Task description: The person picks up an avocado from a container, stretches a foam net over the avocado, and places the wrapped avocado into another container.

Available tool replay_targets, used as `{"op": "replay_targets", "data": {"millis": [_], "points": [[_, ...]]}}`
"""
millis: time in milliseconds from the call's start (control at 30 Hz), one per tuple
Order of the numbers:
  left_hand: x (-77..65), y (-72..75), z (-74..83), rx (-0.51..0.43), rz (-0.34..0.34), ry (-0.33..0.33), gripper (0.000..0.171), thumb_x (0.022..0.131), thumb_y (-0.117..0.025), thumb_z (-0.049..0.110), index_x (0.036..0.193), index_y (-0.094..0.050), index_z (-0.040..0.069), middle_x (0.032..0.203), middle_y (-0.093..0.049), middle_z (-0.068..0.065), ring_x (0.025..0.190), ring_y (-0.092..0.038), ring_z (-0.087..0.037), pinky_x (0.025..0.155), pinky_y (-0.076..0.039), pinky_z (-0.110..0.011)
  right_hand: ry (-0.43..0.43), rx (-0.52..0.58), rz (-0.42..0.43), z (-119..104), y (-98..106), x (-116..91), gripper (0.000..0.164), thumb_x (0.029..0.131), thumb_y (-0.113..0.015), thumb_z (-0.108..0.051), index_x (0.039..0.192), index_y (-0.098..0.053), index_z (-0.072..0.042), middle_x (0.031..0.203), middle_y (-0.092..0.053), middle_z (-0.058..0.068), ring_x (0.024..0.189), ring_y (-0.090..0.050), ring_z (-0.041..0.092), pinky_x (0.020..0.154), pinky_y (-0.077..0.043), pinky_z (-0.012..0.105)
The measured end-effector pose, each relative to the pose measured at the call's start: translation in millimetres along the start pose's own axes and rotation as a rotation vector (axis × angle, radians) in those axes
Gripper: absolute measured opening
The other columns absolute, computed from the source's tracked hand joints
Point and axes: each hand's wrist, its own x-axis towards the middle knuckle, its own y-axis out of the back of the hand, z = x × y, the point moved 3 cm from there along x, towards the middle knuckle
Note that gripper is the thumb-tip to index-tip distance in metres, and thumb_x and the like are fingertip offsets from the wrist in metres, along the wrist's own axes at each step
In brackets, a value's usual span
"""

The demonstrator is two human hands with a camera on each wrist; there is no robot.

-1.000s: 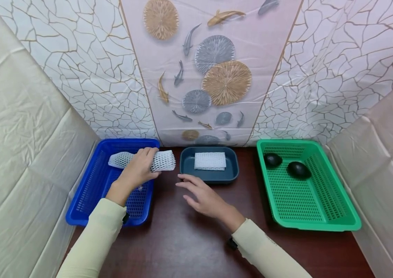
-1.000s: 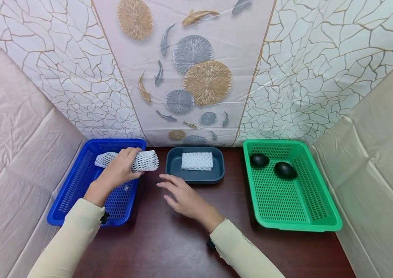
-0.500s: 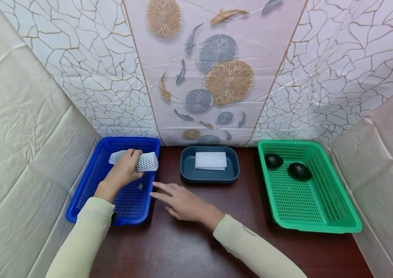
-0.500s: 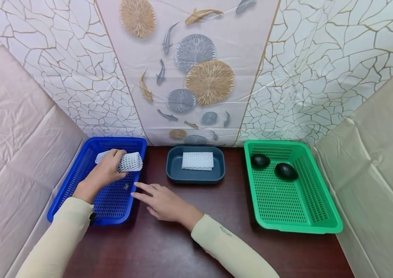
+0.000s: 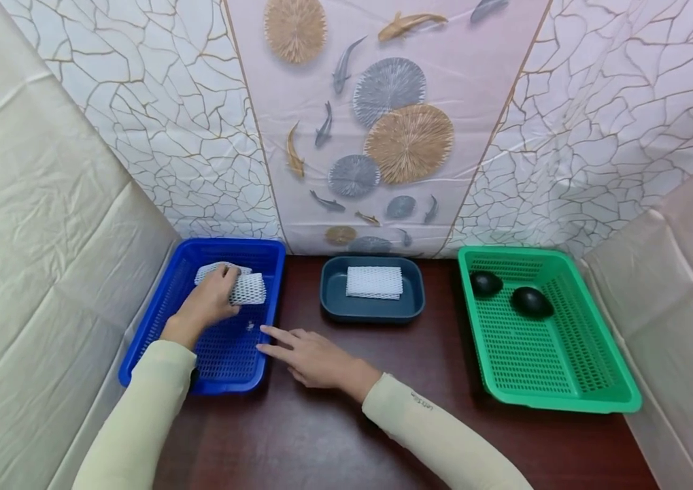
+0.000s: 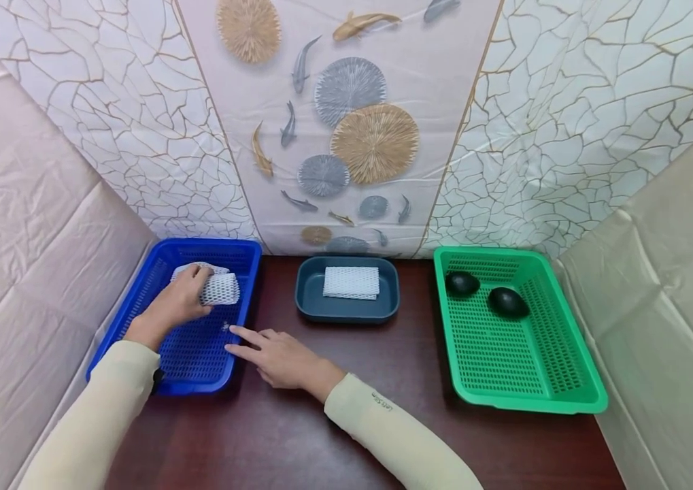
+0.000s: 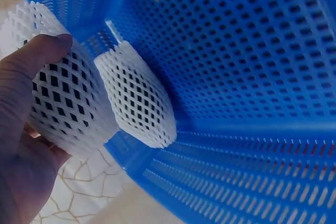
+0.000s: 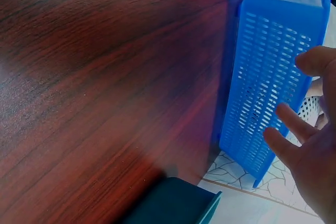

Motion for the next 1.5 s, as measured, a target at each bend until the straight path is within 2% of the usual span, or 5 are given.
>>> {"op": "replay_targets", "data": {"millis": [300,567,967,1300,1500], "points": [[5.8,8.1,-11.6,0.072,0.015,-0.012,0.073,0.077,-0.088,0.011,0.138,-0.050,-0.003,0.131,-0.056,-0.031,0.115,-0.059,-0.050,0.094,-0.051,-0.063,0.024,0.008,-0.058,-1.3,-3.3,5.6,0.077,0.100,-0.066,-0.021,0.165,-0.026,-0.027,0.174,-0.015,0.003,0.125,-0.061,0.019,0.090,-0.056,0.032],[13.5,2.8,-20.4,0.147,-0.031,-0.021,0.073,0.076,-0.087,0.008,0.138,-0.050,-0.002,0.133,-0.057,-0.030,0.118,-0.057,-0.051,0.098,-0.049,-0.064,0.020,0.025,-0.106,-1.2,-7.2,10.5,0.078,0.101,-0.064,-0.023,0.166,-0.021,-0.027,0.175,-0.012,0.003,0.125,-0.061,0.017,0.092,-0.055,0.033],[24.2,-22.1,-36.1,0.071,-0.181,0.131,0.076,0.080,-0.082,0.002,0.146,-0.043,0.000,0.142,-0.037,-0.038,0.133,-0.041,-0.059,0.100,-0.046,-0.068,0.018,0.141,-0.167,3.0,-13.2,13.7,0.085,0.099,-0.069,-0.020,0.166,-0.017,-0.028,0.175,-0.006,0.003,0.093,-0.063,0.010,0.077,-0.053,0.023],[21.8,-27.9,-36.5,0.218,-0.144,0.122,0.071,0.084,-0.079,0.009,0.145,-0.046,0.000,0.146,-0.039,-0.039,0.138,-0.037,-0.059,0.110,-0.037,-0.069,-0.001,0.209,-0.201,4.9,-14.1,13.2,0.090,0.098,-0.069,-0.018,0.167,-0.012,-0.031,0.175,0.006,-0.002,0.089,-0.062,0.011,0.065,-0.047,0.019],[20.4,-28.2,-37.6,0.199,-0.160,0.143,0.073,0.085,-0.077,0.009,0.150,-0.044,0.000,0.151,-0.034,-0.040,0.141,-0.032,-0.060,0.111,-0.036,-0.069,-0.002,0.214,-0.214,4.4,-13.6,14.0,0.090,0.099,-0.069,-0.019,0.167,-0.012,-0.031,0.175,0.008,-0.003,0.093,-0.063,0.011,0.068,-0.048,0.019]]}}
